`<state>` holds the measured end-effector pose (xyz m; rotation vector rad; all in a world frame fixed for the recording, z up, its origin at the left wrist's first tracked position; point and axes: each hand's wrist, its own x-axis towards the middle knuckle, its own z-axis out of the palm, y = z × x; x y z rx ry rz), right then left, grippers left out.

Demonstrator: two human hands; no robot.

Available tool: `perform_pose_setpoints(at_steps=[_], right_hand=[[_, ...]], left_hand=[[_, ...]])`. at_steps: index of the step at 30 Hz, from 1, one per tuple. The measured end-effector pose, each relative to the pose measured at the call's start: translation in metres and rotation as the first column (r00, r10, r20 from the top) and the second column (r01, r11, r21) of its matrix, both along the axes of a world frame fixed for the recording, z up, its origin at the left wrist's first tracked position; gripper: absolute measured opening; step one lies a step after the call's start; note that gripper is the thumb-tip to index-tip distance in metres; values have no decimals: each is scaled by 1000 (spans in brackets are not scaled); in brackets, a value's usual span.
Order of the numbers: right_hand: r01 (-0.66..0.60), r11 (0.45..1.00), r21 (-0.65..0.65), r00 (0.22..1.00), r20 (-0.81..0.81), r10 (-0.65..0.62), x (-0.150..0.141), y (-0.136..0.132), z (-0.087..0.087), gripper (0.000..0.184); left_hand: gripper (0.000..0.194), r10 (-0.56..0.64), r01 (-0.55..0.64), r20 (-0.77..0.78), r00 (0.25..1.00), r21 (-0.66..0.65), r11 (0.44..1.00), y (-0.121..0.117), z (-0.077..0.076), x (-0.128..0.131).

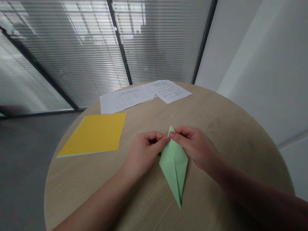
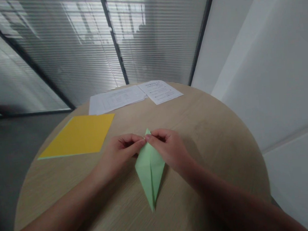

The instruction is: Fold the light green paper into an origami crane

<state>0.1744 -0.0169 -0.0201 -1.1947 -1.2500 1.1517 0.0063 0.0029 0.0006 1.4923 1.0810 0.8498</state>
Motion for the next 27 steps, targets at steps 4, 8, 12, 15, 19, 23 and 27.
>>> perform_pose_setpoints(at_steps=[4, 8, 12, 15, 19, 23, 27], right_hand=[[-20, 1000, -15, 999, -29, 20, -1, -1, 2, 31], [-7, 1000, -9, 1000, -3, 7, -1, -1, 3, 30], [33, 998, 50, 999, 30, -35, 0, -1, 4, 28], [49, 996, 81, 997, 63, -54, 1, -2, 6, 30], [77, 992, 95, 994, 64, -83, 2, -3, 7, 31], [82, 989, 122, 993, 77, -92, 4, -3, 6, 30], [139, 980, 143, 987, 54, -148, 9, 1, 1, 30]], left_hand=[[27, 1, -1, -1, 1000, -17, 1000, 0, 0, 1], [26, -19, 19, 14, 1000, -49, 999, 0, 0, 1], [23, -57, 64, 50, 997, -148, 987, 1, 1, 1], [20, -71, 89, 86, 994, -221, 971, 1, 0, 1], [17, -101, 127, 112, 989, -258, 958, 1, -1, 1], [20, -120, 141, 93, 988, -258, 956, 2, -1, 0], [19, -162, 167, 39, 986, -249, 954, 4, -1, -2]])
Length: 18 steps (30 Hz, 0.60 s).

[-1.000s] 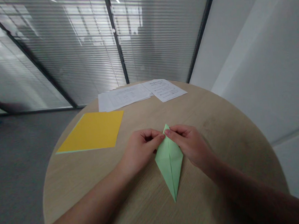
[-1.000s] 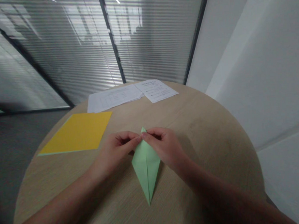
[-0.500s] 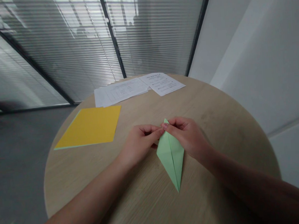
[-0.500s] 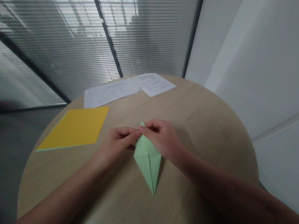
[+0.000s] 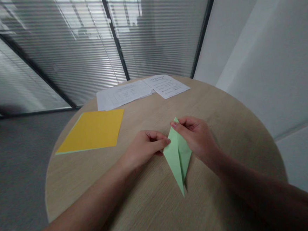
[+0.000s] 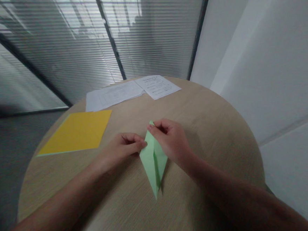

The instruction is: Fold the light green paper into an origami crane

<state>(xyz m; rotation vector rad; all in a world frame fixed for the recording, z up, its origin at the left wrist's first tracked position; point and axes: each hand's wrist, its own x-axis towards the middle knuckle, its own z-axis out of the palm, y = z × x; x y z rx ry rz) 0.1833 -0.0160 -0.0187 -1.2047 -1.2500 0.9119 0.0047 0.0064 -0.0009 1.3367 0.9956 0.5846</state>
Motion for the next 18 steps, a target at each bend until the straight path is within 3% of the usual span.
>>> perform_pose_setpoints(at_steps=[11, 18], right_hand=[[113, 994, 9, 993, -35, -112, 5, 5, -2, 31], [114, 993, -24, 992, -61, -115, 7, 6, -1, 33]], left_hand=[[19, -42, 43, -62, 997, 10, 999, -1, -2, 3], [21, -98, 105, -102, 990, 58, 993, 0, -2, -1]])
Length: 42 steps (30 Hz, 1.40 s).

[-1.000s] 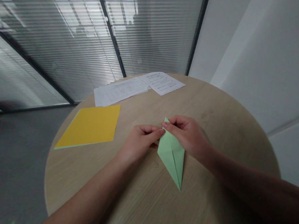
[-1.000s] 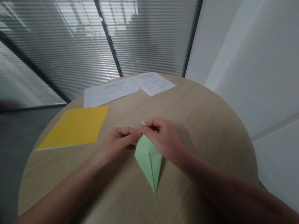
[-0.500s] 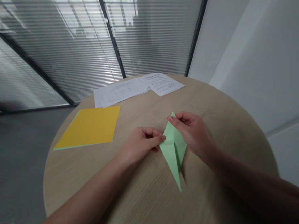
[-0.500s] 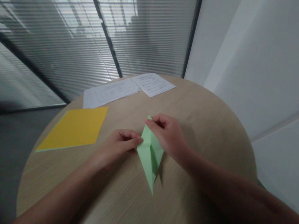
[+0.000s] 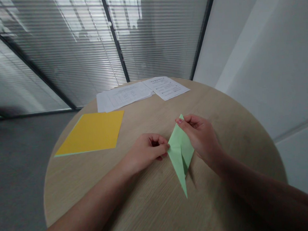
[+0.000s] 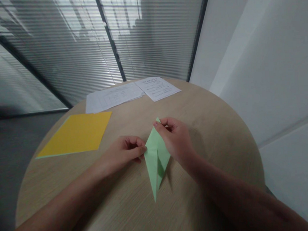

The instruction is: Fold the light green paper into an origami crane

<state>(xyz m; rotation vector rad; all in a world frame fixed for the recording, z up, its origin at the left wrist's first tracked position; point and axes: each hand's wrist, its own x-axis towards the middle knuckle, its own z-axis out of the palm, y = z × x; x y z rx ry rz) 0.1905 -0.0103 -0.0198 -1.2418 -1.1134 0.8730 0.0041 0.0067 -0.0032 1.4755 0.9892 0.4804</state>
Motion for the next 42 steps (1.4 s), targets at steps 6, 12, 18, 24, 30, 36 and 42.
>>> perform_pose_setpoints(at_steps=[6, 12, 18, 24, 30, 36, 42], right_hand=[[22, 1000, -23, 1000, -9, -22, 0, 1, -1, 33], [47, 999, -14, 999, 1, -47, 0, 2, -1, 33], [49, 999, -10, 998, -31, -50, -1, 2, 0, 34], [76, 993, 90, 992, -104, -66, 0, 2, -2, 34], [75, 996, 44, 992, -104, -70, 0, 2, -4, 37], [113, 993, 28, 986, -125, -109, 0, 7, -7, 37], [50, 999, 5, 974, -223, -47, -2, 10, -7, 34]], left_hand=[[25, 13, -11, -25, 1000, 86, 996, -1, -6, 1], [26, 10, -6, -30, 999, 138, 990, -3, -8, 3], [21, 73, -70, -7, 997, 206, 976, -4, -8, 5], [20, 140, -152, 59, 988, 305, 940, -10, -4, 5], [21, 155, -171, 110, 982, 160, 972, -9, -3, 6], [28, 22, -8, 193, 981, -72, 997, -9, -13, 10], [30, 21, 7, 142, 990, -196, 981, -14, -18, 12]])
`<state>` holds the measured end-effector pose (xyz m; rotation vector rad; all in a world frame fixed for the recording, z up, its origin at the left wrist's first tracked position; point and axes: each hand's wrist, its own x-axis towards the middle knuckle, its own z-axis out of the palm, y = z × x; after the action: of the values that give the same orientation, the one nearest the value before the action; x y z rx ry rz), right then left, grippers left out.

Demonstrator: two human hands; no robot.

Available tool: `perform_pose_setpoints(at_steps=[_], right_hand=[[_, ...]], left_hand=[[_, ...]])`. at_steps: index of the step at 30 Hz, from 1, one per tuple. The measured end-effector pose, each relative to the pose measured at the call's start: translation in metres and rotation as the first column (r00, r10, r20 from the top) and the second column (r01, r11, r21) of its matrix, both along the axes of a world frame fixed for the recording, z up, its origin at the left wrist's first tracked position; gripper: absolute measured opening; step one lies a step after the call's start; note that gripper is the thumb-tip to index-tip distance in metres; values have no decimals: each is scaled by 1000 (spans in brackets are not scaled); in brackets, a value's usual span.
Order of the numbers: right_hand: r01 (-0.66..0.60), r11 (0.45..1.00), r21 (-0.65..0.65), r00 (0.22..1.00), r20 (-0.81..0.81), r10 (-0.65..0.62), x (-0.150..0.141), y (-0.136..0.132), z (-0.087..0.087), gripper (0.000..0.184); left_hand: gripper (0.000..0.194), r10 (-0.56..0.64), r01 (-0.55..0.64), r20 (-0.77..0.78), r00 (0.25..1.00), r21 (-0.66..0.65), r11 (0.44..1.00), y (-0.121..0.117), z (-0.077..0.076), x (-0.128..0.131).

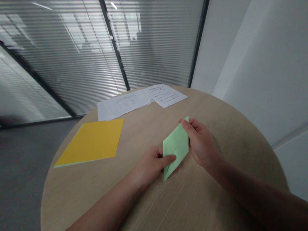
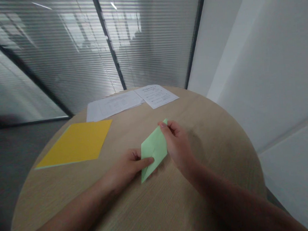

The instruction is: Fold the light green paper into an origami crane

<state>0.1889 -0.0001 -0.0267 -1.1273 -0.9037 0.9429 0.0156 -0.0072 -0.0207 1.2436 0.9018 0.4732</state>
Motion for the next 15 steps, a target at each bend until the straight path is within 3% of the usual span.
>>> perform_pose_setpoints(at_steps=[6, 11, 15], right_hand=[[-337, 938, -79, 939, -92, 330, -4, -2, -5, 36], [-274, 956, -103, 961, -61, 269, -3, -2, -5, 39], [-233, 970, -63, 969, -98, 226, 1, 2, 0, 36]], left_hand=[[33, 95, -96, 57, 994, 13, 995, 3, 3, -2], [39, 31, -29, 17, 999, -97, 995, 4, -3, -2], [45, -93, 79, -93, 991, -142, 987, 1, -5, -3]])
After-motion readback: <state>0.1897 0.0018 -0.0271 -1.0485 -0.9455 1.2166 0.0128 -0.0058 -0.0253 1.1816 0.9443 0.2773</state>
